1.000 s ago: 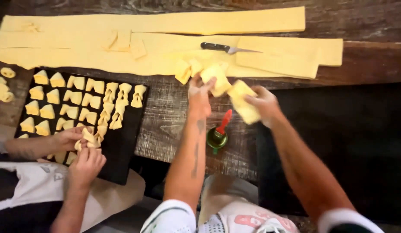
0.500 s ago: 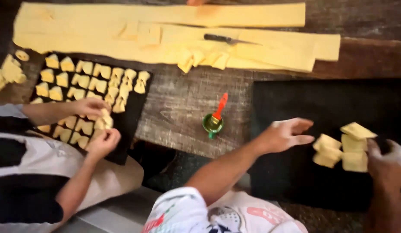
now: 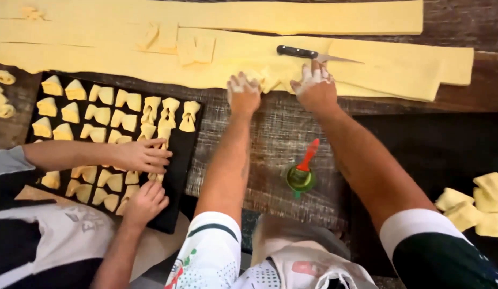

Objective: Shaping pre-cut dough squares into knots and arranging them on a baking tray

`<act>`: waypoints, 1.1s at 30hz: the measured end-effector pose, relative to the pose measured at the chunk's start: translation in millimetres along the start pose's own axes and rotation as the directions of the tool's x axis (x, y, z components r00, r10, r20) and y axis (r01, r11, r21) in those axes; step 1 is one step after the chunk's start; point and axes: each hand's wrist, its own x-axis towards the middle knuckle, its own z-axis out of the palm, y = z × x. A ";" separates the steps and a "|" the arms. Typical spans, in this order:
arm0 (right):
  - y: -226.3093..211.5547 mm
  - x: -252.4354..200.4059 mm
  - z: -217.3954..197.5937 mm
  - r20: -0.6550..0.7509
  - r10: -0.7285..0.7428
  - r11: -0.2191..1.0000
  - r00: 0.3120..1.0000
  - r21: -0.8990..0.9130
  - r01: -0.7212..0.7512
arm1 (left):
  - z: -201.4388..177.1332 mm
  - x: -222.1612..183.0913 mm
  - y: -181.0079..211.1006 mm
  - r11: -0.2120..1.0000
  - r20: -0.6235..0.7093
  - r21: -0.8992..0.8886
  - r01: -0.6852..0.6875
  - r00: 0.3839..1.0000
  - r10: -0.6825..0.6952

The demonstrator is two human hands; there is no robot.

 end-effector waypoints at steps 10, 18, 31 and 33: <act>-9.5 3.9 13.4 0.376 0.351 0.867 0.858 0.217 -0.449 | -51.1 20.3 13.5 0.456 0.709 -0.006 0.890 0.325 -0.626; 18.6 -73.8 -51.6 0.428 0.347 0.595 0.834 0.587 -0.549 | -160.6 46.6 30.5 0.237 0.817 -0.161 0.958 0.264 -0.513; 191.2 -324.9 -270.1 0.569 0.568 0.357 0.594 0.480 -0.802 | -364.1 100.8 283.9 0.486 0.828 -0.554 0.676 0.387 0.405; 219.6 -362.8 -259.1 0.191 0.689 0.641 0.699 0.290 -0.711 | -352.1 116.4 256.9 0.379 0.757 -0.654 0.655 0.567 0.326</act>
